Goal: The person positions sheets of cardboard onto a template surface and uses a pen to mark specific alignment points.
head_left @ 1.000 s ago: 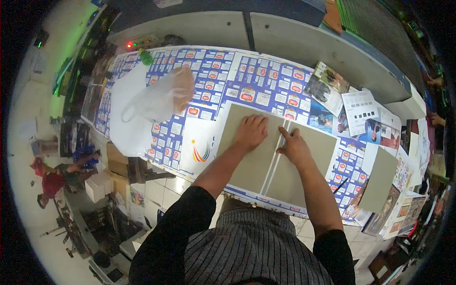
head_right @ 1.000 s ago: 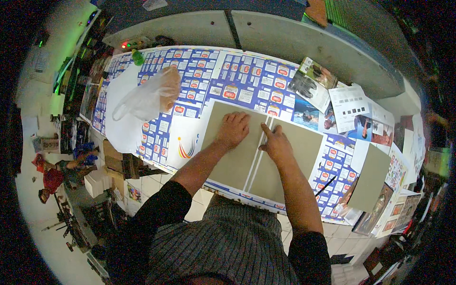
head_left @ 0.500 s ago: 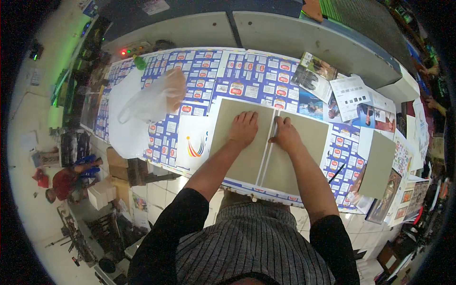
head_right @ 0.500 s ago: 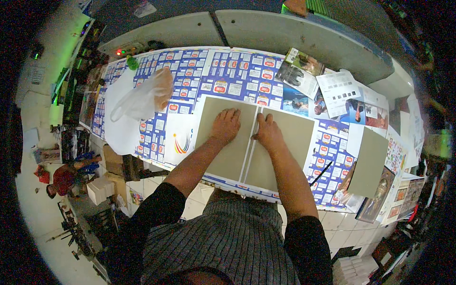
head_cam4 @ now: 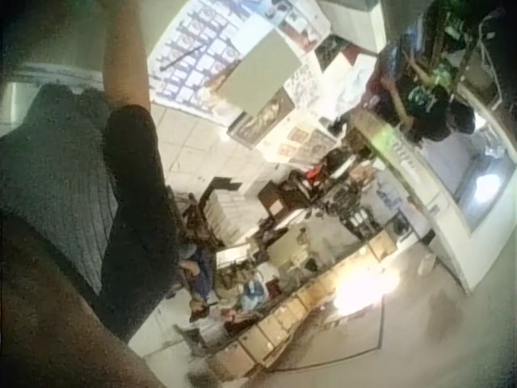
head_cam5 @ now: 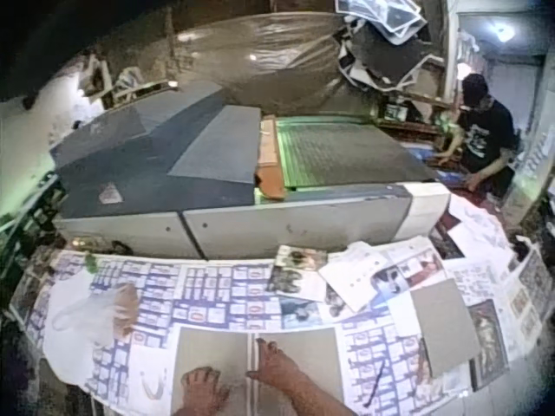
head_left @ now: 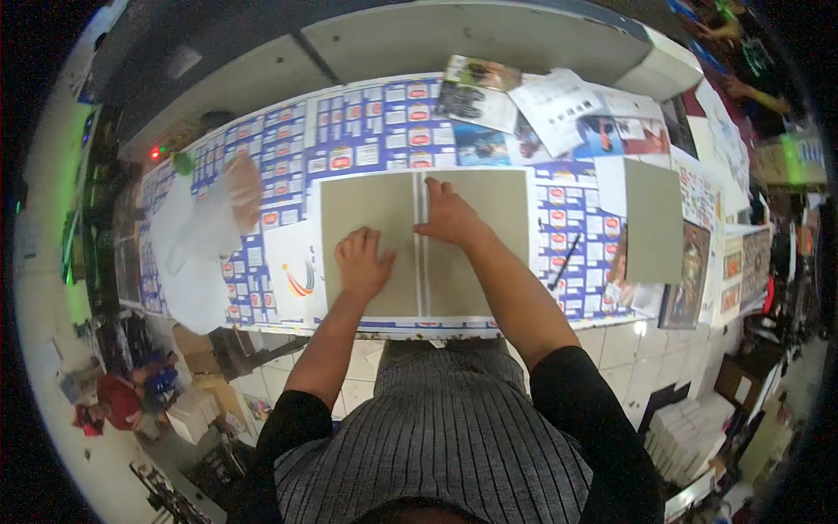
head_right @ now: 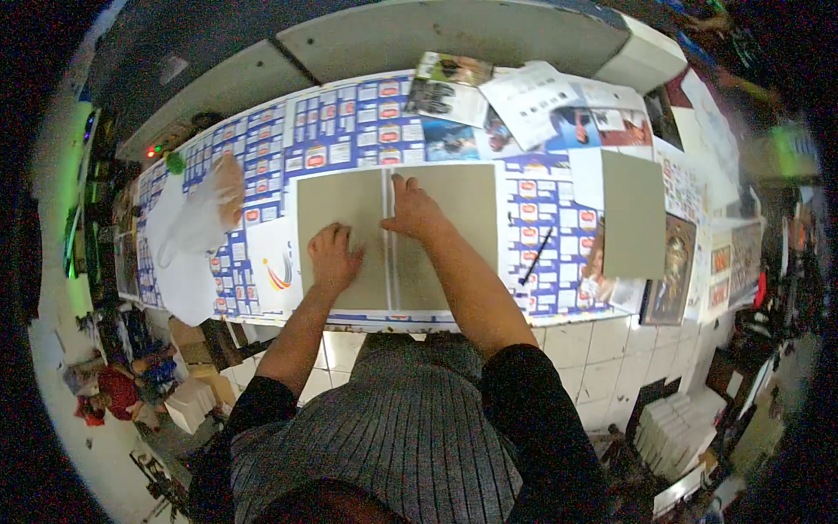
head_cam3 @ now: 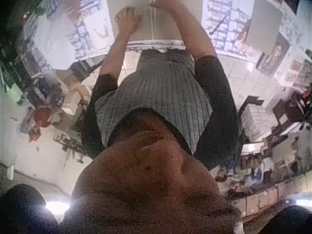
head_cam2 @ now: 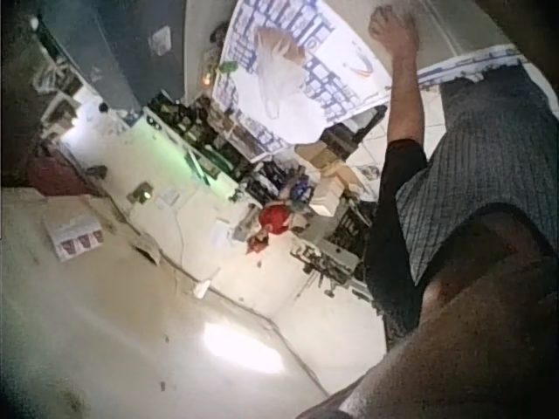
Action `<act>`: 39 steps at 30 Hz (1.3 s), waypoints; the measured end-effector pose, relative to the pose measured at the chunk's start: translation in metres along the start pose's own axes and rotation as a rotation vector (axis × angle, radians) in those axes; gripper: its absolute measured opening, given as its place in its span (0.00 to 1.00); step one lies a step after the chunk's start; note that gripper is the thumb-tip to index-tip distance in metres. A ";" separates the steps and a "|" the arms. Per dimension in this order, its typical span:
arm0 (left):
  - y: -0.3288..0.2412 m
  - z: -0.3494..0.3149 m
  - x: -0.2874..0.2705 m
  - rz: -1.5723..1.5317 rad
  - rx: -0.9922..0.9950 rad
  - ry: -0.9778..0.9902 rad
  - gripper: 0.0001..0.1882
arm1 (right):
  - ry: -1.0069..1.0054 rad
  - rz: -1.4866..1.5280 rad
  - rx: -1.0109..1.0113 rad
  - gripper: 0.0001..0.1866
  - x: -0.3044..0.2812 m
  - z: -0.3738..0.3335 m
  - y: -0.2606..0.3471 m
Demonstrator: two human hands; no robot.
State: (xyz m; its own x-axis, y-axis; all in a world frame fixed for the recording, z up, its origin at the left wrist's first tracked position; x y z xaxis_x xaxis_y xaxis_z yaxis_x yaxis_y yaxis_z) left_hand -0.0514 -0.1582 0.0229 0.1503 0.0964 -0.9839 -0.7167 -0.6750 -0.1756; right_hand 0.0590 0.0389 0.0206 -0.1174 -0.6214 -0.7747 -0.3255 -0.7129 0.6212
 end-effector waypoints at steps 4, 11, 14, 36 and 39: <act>0.021 -0.009 -0.007 -0.008 -0.044 -0.081 0.27 | -0.356 0.396 0.186 0.38 -0.037 -0.060 0.010; 0.010 0.001 0.001 -0.027 -0.011 -0.045 0.24 | -0.494 -0.276 0.666 0.37 -0.034 -0.266 -0.128; 0.018 -0.007 -0.001 -0.046 0.013 -0.078 0.23 | -0.374 -0.167 0.739 0.34 -0.047 -0.240 -0.111; 0.021 -0.004 0.012 -0.146 0.019 -0.128 0.20 | -0.980 0.254 0.306 0.13 -0.116 -0.202 -0.105; 0.015 0.001 0.017 -0.183 0.048 -0.119 0.20 | -0.819 0.267 0.331 0.12 -0.104 -0.183 -0.113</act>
State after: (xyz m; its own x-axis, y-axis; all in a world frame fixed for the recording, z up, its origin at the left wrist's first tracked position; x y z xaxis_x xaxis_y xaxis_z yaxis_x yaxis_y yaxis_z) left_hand -0.0597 -0.1660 0.0035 0.2014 0.3021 -0.9318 -0.7170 -0.6026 -0.3504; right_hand 0.2796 0.1249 0.0530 -0.8131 -0.2380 -0.5312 -0.4292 -0.3713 0.8234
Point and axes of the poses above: each hand's wrist, its own z-axis towards the middle knuckle, its own x-axis out of the palm, y = z × x, the point moved 4 cm from there along z, towards the middle knuckle, and after that the axes turned 15 degrees about -x, right-handed, at the moved point
